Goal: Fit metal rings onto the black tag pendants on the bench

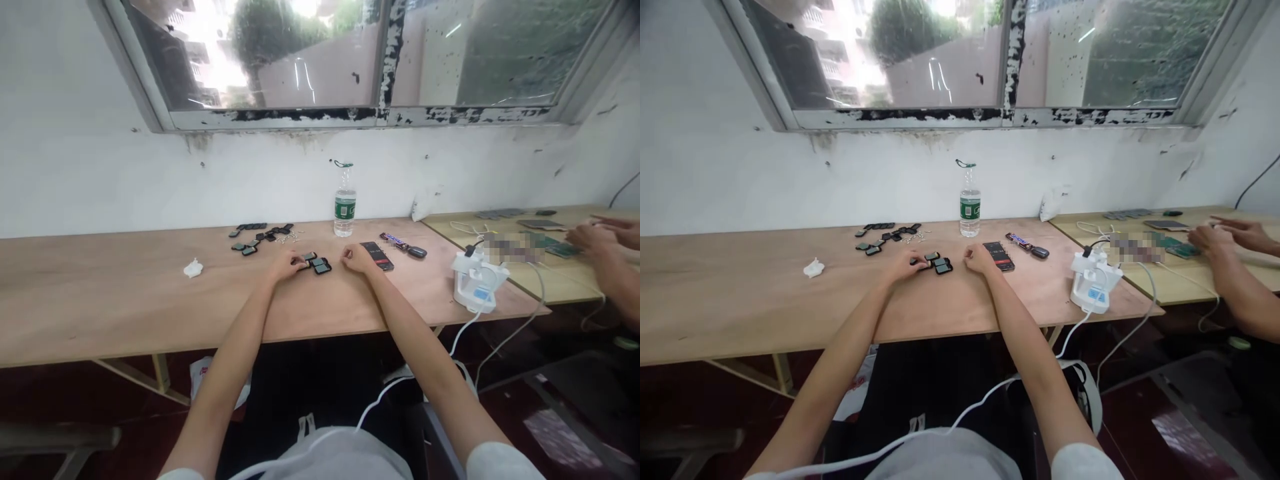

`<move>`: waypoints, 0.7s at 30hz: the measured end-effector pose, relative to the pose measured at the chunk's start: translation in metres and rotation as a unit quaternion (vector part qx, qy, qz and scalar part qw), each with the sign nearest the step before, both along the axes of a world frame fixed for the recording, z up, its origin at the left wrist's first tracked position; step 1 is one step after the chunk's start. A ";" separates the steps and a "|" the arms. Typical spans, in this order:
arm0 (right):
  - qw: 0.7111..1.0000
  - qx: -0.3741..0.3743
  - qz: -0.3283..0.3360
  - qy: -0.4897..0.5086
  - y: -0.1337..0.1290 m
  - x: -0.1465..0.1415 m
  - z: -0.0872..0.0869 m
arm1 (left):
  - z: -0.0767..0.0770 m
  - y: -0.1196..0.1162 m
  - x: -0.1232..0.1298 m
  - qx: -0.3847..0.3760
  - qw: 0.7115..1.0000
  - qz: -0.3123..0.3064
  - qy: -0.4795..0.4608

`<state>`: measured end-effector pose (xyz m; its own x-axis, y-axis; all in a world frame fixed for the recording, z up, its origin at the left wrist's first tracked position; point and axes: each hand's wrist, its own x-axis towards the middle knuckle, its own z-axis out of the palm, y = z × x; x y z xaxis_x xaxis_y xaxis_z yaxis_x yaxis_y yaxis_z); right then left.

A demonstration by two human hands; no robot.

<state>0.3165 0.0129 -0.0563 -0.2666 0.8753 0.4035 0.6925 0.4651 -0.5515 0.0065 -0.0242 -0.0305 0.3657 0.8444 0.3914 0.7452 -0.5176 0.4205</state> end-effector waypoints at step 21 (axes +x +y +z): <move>0.991 0.052 0.091 0.081 -0.017 -0.027 0.008 | -0.007 0.006 -0.008 0.037 0.999 0.011 0.007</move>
